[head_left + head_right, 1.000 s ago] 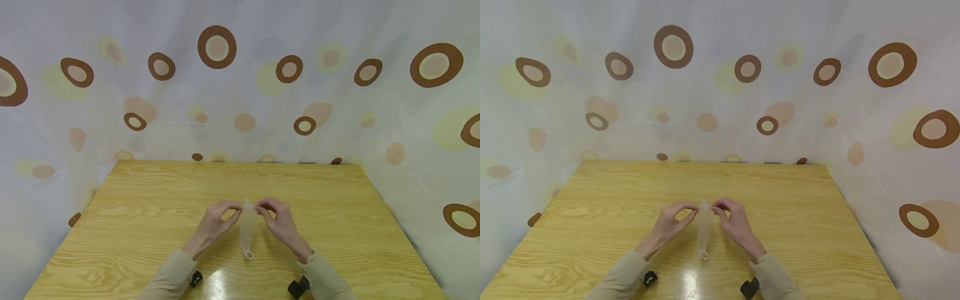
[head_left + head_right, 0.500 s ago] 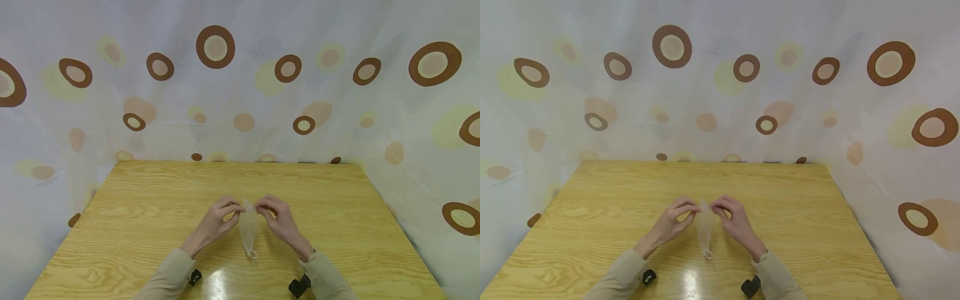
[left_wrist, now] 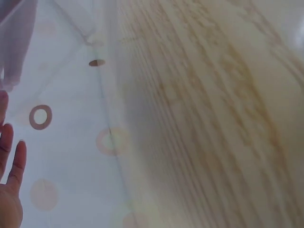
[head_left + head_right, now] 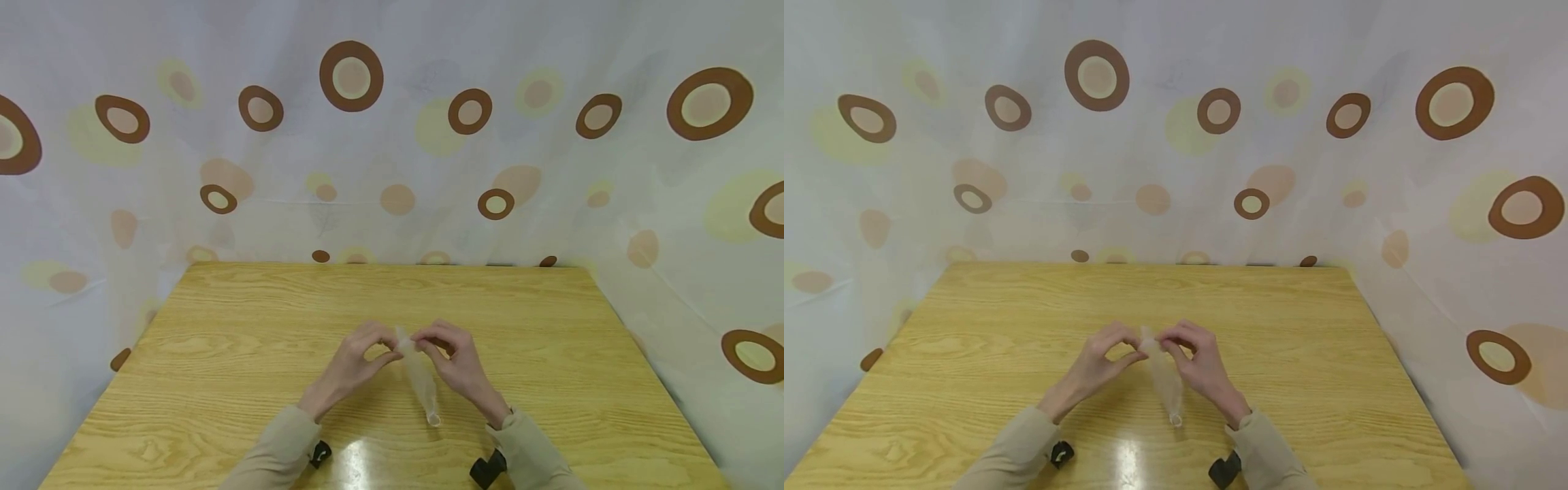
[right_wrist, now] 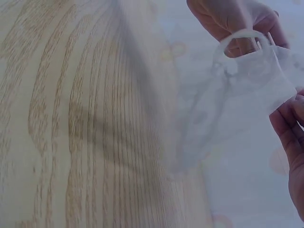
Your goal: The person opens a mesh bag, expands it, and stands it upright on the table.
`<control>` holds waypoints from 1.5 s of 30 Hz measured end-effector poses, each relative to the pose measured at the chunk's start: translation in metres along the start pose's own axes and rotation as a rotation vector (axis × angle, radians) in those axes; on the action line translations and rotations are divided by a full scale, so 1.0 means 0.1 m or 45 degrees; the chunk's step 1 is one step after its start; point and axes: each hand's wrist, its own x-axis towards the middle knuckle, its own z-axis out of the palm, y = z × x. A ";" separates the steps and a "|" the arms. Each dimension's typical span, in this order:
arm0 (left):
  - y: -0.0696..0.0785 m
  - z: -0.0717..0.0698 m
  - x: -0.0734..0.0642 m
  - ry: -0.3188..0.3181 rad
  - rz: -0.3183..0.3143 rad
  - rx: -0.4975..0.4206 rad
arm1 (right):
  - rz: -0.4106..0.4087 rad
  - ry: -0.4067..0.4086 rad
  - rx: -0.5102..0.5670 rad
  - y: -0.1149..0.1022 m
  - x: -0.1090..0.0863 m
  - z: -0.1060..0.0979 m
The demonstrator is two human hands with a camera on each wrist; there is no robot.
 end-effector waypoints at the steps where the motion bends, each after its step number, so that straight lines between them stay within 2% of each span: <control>1: 0.00 -0.01 0.00 0.007 -0.001 -0.002 | 0.010 -0.003 -0.005 0.00 0.00 0.00; 5: 0.00 -0.05 0.00 0.020 0.025 0.029 | 0.009 -0.011 -0.058 0.00 0.00 -0.02; 10: -0.01 -0.07 -0.01 -0.016 0.070 0.121 | -0.092 -0.013 -0.167 0.02 0.01 -0.05; 13: -0.01 -0.07 -0.01 -0.021 0.090 0.157 | -0.099 -0.026 -0.156 0.03 0.01 -0.05; 15: -0.02 -0.06 -0.01 -0.006 0.091 0.167 | -0.058 -0.042 -0.096 0.03 0.00 -0.04; 21: -0.01 -0.02 -0.01 0.087 0.066 0.118 | 0.152 -0.122 0.121 0.04 -0.03 -0.02; 25: -0.01 0.00 0.00 0.113 0.068 0.109 | 0.233 -0.168 0.108 0.01 -0.03 -0.01; 29: -0.01 0.00 0.00 0.086 0.066 0.104 | 0.263 -0.132 0.065 0.01 -0.02 0.00; 32: -0.01 0.00 -0.02 0.050 0.042 0.093 | 0.231 -0.085 0.047 0.02 -0.02 -0.01; 37: -0.01 -0.01 -0.04 -0.007 -0.001 0.067 | 0.096 -0.074 0.064 0.04 -0.01 -0.04; 41: -0.01 -0.01 -0.03 -0.024 0.008 0.064 | 0.011 -0.081 0.051 0.04 0.01 -0.04; 45: -0.02 -0.01 -0.01 -0.016 0.032 0.060 | -0.020 -0.090 0.020 0.04 0.02 -0.06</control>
